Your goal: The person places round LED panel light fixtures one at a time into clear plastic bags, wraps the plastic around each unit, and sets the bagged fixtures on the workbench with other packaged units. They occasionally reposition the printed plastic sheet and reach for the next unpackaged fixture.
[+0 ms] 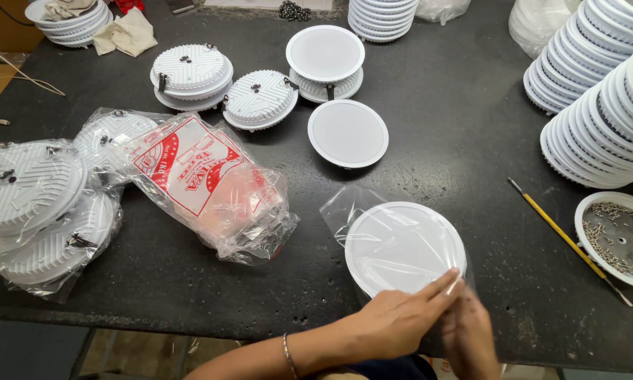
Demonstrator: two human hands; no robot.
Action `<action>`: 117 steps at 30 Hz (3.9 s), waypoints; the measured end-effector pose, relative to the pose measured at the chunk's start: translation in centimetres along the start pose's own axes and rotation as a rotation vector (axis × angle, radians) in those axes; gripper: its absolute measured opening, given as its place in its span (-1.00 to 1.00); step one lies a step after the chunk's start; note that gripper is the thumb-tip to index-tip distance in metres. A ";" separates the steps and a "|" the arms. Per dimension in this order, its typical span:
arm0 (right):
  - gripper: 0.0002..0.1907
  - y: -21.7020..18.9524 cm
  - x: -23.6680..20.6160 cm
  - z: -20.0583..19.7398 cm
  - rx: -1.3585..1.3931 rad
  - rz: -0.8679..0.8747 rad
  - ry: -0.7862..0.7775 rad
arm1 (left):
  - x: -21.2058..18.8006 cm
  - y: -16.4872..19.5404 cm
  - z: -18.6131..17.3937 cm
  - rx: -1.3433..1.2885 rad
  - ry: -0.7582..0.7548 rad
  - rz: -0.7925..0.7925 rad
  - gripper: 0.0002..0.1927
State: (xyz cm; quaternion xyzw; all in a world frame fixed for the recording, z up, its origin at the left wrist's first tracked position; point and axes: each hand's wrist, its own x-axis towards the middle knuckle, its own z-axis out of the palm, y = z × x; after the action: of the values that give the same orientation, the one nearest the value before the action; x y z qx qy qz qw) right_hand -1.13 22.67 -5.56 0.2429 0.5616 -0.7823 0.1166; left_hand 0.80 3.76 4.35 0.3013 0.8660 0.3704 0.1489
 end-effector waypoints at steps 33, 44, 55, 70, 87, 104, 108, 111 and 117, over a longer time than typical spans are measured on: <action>-0.50 0.8 5.0 -0.2 -0.612 -0.130 -0.477 | 6.4 -14.1 -6.4 0.178 0.083 -0.167 -0.23; -0.63 -5.1 7.3 -3.3 -0.542 -0.121 -0.410 | 5.7 -14.1 -8.7 -0.330 0.197 -0.252 -0.47; -0.47 -4.4 8.8 2.0 -0.210 0.171 -0.649 | -3.3 -12.8 -0.4 -1.132 0.934 -0.273 -0.64; -0.32 -5.6 5.0 9.4 -0.482 0.119 -1.093 | -7.4 -8.4 -4.4 -0.465 0.802 -0.105 -0.68; -0.60 -9.0 -0.6 12.2 -0.924 -0.203 -0.956 | -7.8 -5.5 -5.2 -0.255 1.085 -0.249 -0.83; -0.63 -5.1 3.6 11.3 -0.775 -0.228 -0.993 | -7.5 0.9 -5.5 -0.095 0.523 -0.274 -0.73; -0.56 -5.8 2.4 12.0 -0.764 -0.144 -0.974 | -8.1 1.8 -5.8 0.022 0.499 -0.071 -0.22; -0.57 -6.1 2.1 12.3 -0.705 -0.086 -0.989 | -7.8 2.0 -4.6 0.232 0.557 0.086 -0.05; -0.56 -5.7 2.5 12.1 -0.723 -0.104 -1.001 | -6.6 0.3 -2.0 0.343 0.709 0.030 -0.62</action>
State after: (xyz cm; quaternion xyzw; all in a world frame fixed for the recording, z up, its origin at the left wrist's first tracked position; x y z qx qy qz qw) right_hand -8.84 13.52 0.89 -0.2363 0.6793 -0.5662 0.4026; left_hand 5.10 -1.39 6.12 0.1878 0.9085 0.3036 -0.2172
